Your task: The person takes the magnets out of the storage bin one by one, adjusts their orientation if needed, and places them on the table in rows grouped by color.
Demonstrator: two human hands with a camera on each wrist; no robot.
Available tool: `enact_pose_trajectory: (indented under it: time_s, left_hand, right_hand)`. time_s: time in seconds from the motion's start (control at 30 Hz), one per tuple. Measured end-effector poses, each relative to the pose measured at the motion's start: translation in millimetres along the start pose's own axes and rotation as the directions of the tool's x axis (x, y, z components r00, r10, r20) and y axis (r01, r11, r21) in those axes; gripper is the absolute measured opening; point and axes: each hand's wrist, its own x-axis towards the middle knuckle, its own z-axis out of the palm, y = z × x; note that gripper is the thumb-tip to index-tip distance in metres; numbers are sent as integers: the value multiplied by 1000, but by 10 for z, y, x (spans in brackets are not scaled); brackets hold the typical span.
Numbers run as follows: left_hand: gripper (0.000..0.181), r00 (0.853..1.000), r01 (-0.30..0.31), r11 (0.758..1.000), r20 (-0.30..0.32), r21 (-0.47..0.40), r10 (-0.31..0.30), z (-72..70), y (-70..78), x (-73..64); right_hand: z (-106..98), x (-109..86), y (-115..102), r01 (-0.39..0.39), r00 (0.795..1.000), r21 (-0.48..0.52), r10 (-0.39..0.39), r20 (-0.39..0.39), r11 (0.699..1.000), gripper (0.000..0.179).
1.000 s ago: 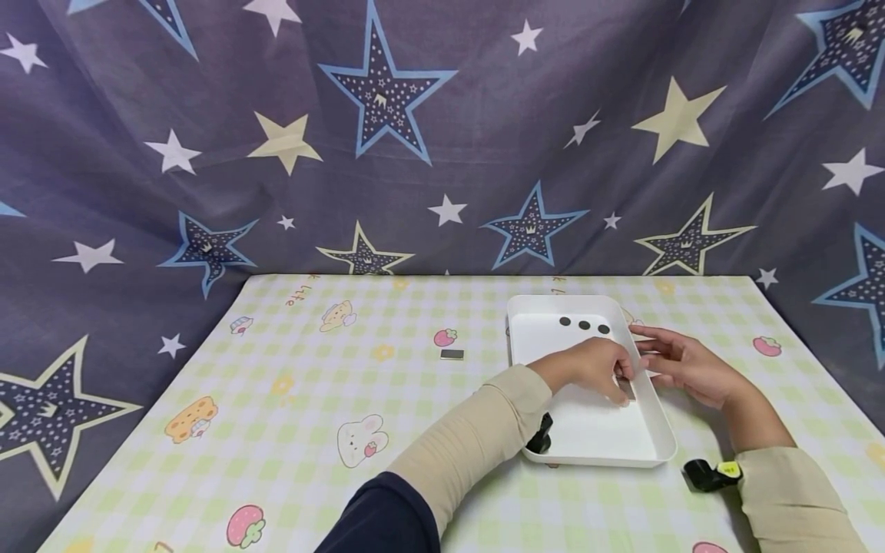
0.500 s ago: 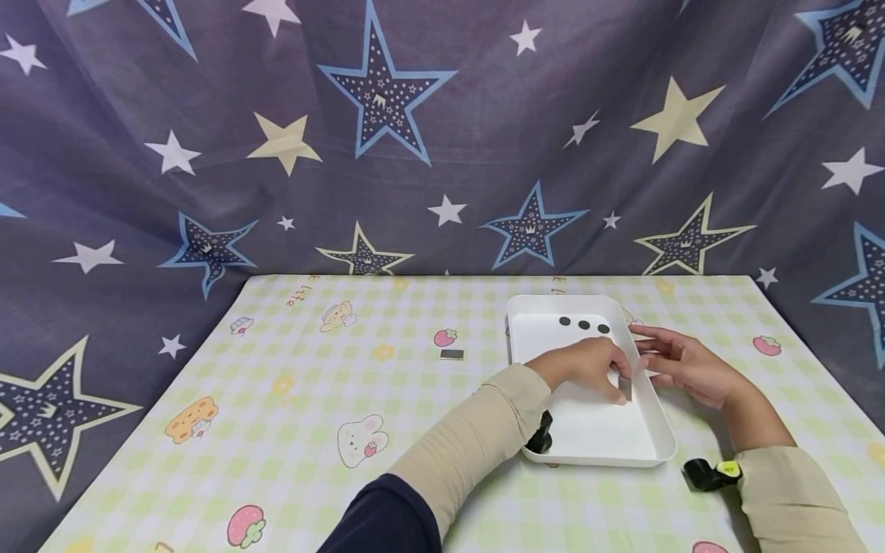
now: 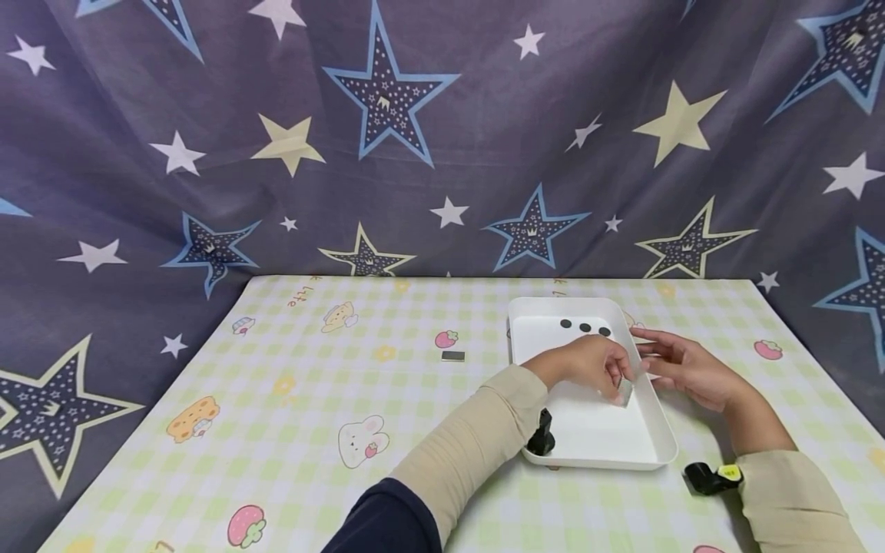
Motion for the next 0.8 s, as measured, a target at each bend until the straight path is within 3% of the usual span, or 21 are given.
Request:
enact_pose_trajectory:
  time_s: [0.13,0.27,0.43,0.6,0.8]
  left_hand:
    - [16,1000,-1,994,-3,-111,0,-17,-23,-6]
    - [10,999,38,975,-9,-219,-41,-34,-30,-22]
    - [15,996,67,968,-48,-243,-80,-60,-36,-22]
    - [23,994,50,961,-85,-273,-76,-125,-17,-72]
    - [24,986,-8,916,-156,-400,-60,-189,-15,-156]
  right_hand:
    - [-4,3,10,11,1000,12,-11,12,1000,55]
    - [-5,4,13,13,1000,21,-13,19,1000,55]
    - [-9,5,15,12,1000,24,-12,21,1000,54]
    - [-10,4,21,-8,1000,16,8,10,1000,54]
    - [-14,3,6,-37,999,2,37,-5,999,58]
